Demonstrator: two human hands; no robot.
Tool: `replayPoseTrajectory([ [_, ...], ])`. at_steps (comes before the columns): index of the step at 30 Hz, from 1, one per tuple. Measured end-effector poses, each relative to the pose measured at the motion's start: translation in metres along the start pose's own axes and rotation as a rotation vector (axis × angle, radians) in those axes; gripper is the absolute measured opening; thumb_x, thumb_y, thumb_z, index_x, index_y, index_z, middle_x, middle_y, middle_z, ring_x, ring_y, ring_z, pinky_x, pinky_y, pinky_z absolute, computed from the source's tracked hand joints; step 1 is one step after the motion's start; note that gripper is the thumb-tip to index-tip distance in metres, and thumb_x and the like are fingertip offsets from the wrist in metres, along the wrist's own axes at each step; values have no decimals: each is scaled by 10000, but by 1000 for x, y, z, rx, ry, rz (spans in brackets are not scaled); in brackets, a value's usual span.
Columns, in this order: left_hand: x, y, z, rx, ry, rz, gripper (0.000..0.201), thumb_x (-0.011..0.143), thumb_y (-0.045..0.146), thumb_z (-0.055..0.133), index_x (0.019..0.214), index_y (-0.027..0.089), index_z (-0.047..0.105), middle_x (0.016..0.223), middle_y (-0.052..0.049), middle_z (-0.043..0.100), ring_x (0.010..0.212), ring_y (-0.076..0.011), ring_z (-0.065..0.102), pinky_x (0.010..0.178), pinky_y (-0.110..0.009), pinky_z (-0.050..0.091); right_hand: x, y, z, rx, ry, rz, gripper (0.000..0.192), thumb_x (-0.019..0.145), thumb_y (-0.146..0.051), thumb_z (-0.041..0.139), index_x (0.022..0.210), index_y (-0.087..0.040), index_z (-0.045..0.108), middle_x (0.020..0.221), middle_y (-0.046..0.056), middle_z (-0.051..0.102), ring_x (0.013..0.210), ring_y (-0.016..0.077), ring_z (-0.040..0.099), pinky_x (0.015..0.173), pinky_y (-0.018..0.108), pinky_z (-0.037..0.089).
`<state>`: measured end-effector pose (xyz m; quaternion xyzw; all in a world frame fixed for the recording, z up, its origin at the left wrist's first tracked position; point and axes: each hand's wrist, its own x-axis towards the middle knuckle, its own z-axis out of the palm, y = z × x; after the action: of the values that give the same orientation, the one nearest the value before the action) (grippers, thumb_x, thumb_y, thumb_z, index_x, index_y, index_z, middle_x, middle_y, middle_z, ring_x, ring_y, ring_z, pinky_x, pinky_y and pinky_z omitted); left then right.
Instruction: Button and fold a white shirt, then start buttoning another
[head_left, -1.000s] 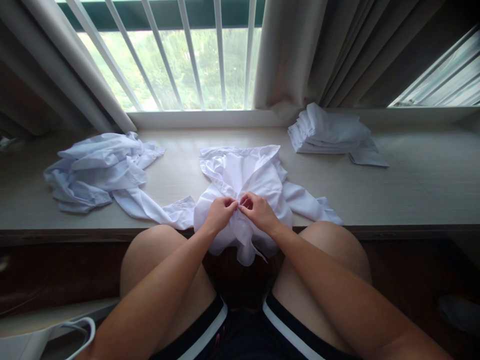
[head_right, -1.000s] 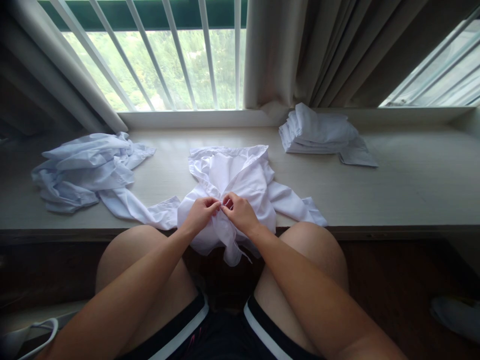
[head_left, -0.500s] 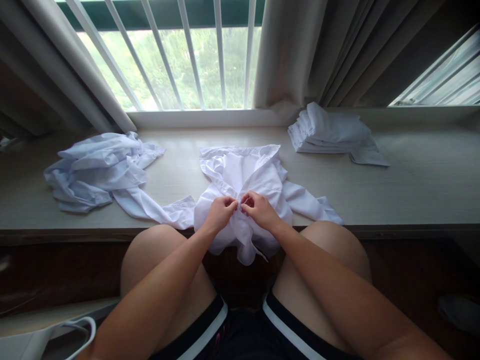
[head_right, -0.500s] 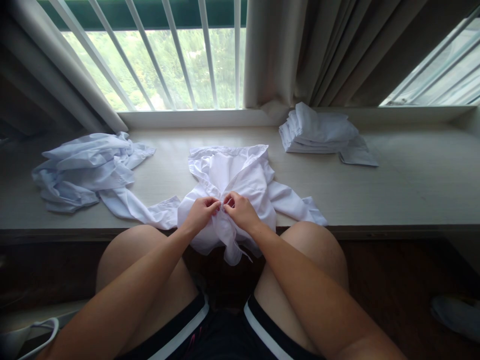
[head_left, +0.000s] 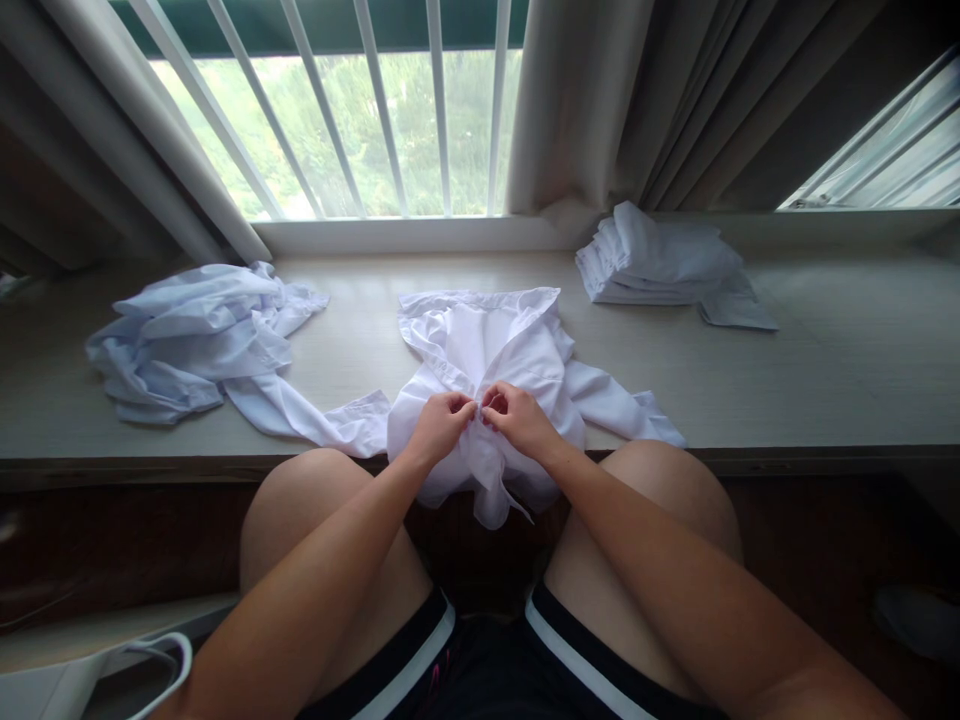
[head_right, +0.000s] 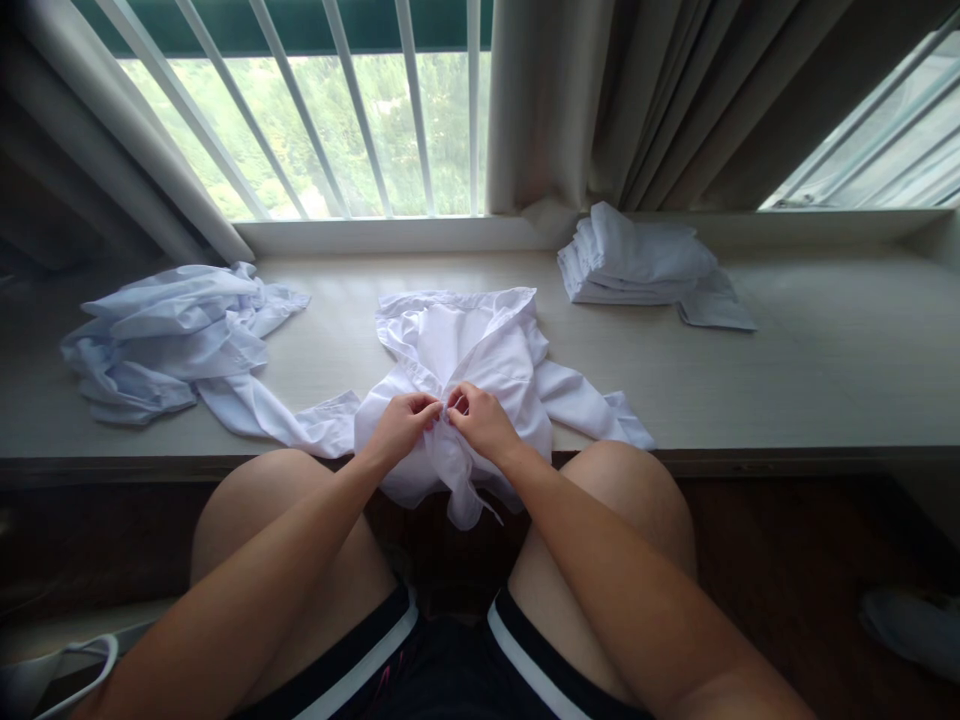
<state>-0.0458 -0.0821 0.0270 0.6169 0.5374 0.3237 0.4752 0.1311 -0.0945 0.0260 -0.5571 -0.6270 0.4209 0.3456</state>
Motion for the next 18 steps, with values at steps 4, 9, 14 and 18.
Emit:
replayPoseTrajectory([
  [4,-1,2,-2,3,-28,20,267,803,411,692,819,153,759,761,-41,709,708,-160,593,633,-251,419,0,2,0,8,6,-8,72,839,-180,646,911,-188,648,753,-10,666,693,130,623,649,219,472],
  [9,-3,5,-1,10,-46,1,215,770,352,727,836,148,742,821,-45,730,762,-166,626,687,-251,448,0,2,0,-3,-4,-14,68,829,-167,634,891,-189,650,752,-12,659,693,127,615,648,215,468],
  [14,-3,5,1,46,-33,12,178,784,325,695,820,154,731,802,-39,719,748,-162,620,669,-246,446,1,2,-2,7,-28,-31,60,850,-176,600,886,-189,647,746,-14,665,691,122,612,662,215,471],
  [18,-3,4,2,75,-27,20,197,814,347,685,834,157,735,804,-38,720,750,-162,622,673,-247,452,2,1,-3,12,-37,-38,46,868,-187,591,888,-190,633,719,-22,663,674,117,616,668,213,468],
])
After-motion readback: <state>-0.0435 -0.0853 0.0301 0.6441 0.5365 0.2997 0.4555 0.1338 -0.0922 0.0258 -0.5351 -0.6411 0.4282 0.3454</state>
